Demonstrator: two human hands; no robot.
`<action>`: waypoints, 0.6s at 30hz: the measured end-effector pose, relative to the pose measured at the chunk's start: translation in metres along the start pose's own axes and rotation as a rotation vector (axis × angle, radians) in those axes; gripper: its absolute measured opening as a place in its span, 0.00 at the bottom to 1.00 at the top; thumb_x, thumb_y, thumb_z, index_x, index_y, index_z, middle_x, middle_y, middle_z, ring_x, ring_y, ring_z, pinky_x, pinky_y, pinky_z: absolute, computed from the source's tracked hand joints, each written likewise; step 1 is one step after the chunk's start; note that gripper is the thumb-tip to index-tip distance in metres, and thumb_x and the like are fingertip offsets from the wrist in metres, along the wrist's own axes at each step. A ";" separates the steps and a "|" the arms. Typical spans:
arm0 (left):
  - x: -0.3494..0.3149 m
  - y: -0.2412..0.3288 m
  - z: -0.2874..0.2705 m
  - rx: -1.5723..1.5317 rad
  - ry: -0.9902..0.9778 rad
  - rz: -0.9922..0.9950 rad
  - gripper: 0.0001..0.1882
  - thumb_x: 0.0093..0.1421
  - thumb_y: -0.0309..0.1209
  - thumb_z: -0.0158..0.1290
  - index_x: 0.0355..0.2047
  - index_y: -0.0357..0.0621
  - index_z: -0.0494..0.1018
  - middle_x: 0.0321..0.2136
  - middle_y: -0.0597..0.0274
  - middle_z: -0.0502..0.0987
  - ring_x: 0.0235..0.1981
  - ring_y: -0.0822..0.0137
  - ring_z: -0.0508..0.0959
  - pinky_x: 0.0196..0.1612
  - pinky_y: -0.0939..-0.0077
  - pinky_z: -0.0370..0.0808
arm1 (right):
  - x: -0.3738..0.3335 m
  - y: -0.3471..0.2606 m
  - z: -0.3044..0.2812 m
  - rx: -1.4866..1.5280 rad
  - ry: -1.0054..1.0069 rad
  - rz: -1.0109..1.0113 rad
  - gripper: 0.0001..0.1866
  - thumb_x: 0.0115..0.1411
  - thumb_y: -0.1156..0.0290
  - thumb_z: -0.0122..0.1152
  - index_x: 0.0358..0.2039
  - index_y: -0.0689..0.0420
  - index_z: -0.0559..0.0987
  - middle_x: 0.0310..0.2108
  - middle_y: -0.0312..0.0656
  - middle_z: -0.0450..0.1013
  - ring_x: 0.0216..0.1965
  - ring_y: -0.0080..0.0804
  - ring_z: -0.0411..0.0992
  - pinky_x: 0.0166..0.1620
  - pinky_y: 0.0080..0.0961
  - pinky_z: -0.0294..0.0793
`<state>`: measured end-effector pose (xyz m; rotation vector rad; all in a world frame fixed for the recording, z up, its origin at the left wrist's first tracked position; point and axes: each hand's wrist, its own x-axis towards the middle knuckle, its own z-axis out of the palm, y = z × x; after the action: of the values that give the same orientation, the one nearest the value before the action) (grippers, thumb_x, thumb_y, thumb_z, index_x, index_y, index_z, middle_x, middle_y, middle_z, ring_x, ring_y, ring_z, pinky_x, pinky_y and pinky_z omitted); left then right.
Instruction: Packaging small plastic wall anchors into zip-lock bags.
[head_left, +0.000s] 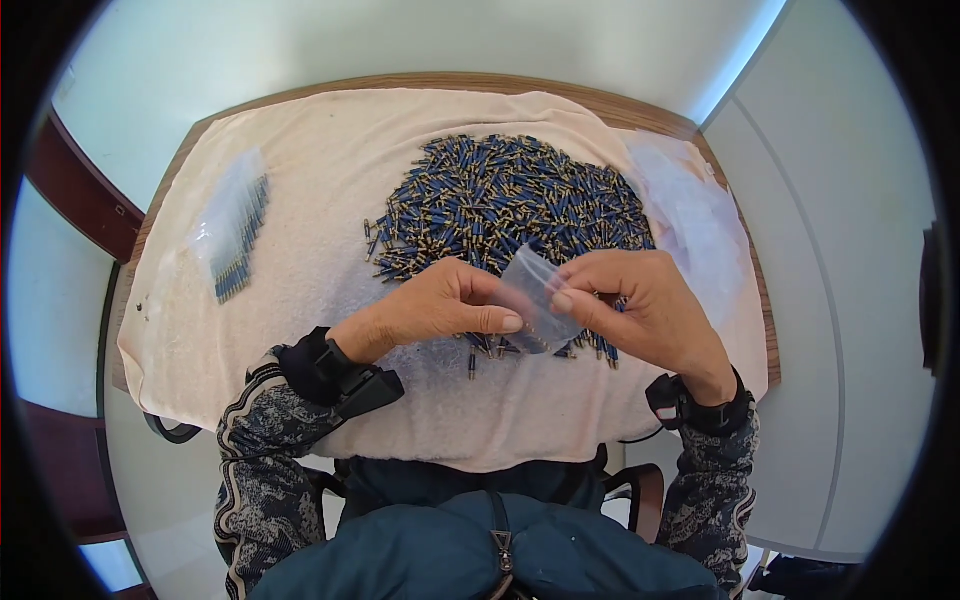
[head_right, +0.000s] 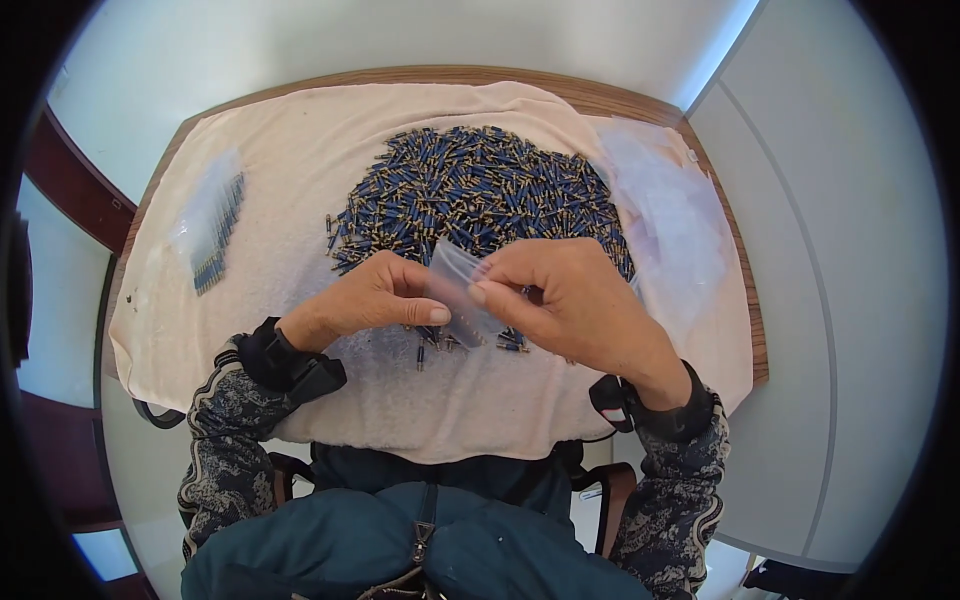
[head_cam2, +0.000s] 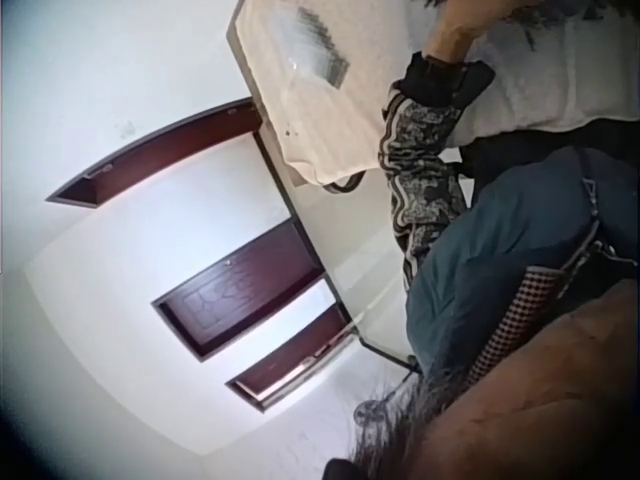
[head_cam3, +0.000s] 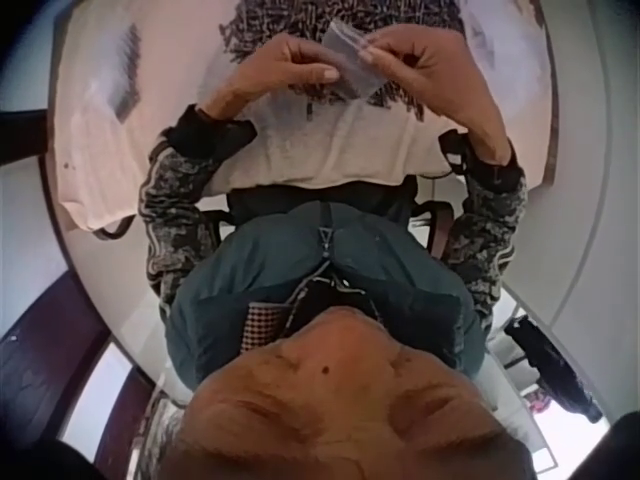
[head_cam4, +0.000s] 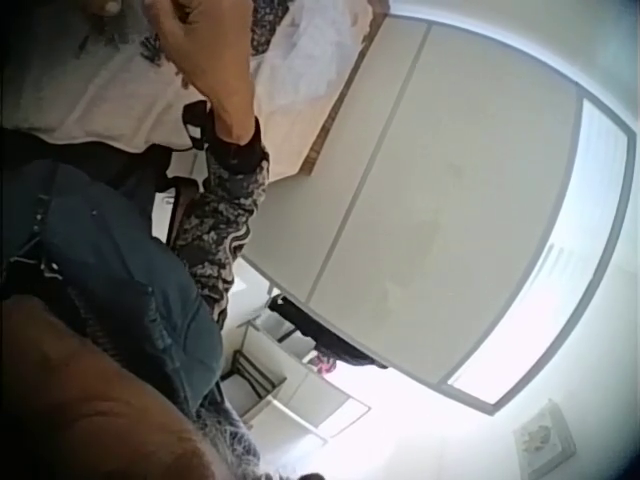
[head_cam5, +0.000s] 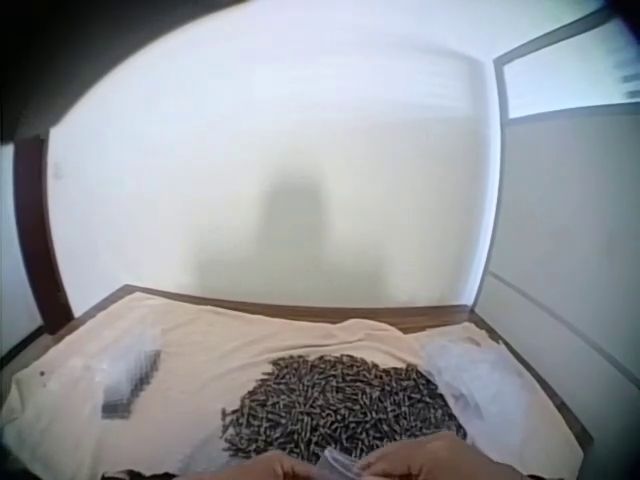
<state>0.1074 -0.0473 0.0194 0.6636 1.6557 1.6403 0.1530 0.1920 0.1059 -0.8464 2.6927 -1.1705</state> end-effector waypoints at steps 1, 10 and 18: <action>0.000 0.001 0.000 0.016 0.025 -0.014 0.13 0.60 0.30 0.60 0.44 0.39 0.81 0.37 0.61 0.83 0.37 0.77 0.78 0.42 0.80 0.75 | 0.004 -0.002 0.000 0.003 0.001 -0.002 0.06 0.60 0.74 0.61 0.32 0.64 0.82 0.33 0.45 0.79 0.33 0.28 0.77 0.37 0.22 0.75; 0.000 -0.006 -0.008 0.175 0.170 0.157 0.11 0.58 0.29 0.62 0.39 0.37 0.82 0.32 0.65 0.83 0.34 0.79 0.78 0.39 0.83 0.75 | 0.030 -0.006 0.014 0.041 0.118 -0.078 0.10 0.61 0.75 0.60 0.43 0.62 0.80 0.36 0.42 0.79 0.33 0.23 0.75 0.36 0.18 0.74; -0.026 -0.001 -0.025 -0.035 0.405 0.154 0.10 0.59 0.29 0.61 0.39 0.37 0.82 0.34 0.64 0.83 0.34 0.77 0.78 0.40 0.82 0.75 | 0.008 0.047 0.025 0.297 0.299 0.092 0.14 0.63 0.75 0.56 0.49 0.59 0.79 0.39 0.35 0.78 0.33 0.15 0.71 0.31 0.12 0.68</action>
<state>0.1043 -0.0834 0.0204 0.4709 1.8875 2.0117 0.1325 0.1977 0.0561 -0.5349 2.6355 -1.7383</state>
